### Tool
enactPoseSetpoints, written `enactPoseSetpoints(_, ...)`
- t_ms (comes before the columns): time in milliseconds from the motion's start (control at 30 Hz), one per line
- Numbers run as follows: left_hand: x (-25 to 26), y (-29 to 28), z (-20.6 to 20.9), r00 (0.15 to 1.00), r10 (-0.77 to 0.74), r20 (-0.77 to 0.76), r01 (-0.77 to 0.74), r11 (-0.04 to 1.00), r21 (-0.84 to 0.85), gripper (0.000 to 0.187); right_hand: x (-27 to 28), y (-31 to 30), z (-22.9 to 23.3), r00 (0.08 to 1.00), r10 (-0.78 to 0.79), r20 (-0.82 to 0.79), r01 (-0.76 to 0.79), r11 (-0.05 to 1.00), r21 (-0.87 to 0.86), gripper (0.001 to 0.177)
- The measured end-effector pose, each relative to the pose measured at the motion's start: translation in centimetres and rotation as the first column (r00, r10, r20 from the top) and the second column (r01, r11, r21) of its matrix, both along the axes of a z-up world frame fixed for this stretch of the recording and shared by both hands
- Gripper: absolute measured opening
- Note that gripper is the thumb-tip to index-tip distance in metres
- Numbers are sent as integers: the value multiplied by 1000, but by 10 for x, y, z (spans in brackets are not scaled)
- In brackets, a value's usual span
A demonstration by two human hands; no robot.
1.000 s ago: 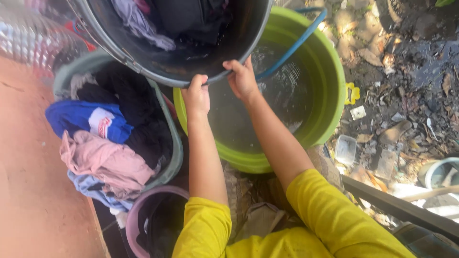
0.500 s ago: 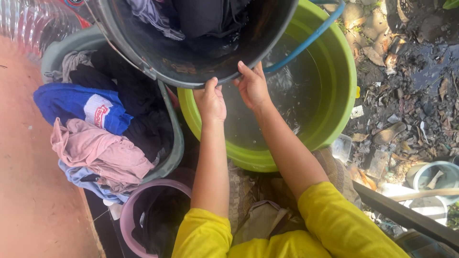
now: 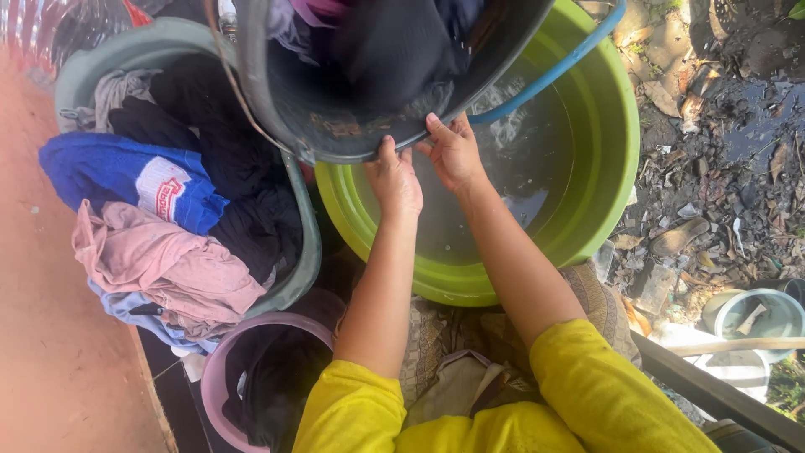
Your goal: Hand washing various items of clothing in a basin of water.
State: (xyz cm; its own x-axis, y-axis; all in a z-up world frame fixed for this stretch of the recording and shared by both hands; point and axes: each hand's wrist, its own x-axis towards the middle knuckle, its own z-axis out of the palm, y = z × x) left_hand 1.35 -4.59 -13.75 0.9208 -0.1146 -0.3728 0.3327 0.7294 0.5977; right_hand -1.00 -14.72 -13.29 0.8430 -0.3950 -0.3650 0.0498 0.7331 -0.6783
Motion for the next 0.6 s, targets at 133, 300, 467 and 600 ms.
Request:
enactPoseSetpoints(133,-3,-7,14,971,40,-237,-25,997,69,45,-4,0,10,999,30,40,-31,999,34,41)
enactPoseSetpoints(300,-5,-6,-13,967,-101,-234,75,990,-117,63,-12,-10,-35,976,149,162,-44,853,-520,48)
enactPoseSetpoints(467,-2,-4,-38,963,-167,-212,102,953,-286,64,-13,-23,-67,998,-27,65,32,996,-77,38)
enactPoseSetpoints(600,-3,-1,-47,986,-166,-2,155,928,-337,52,-11,-24,-77,996,2,87,18,973,-229,47)
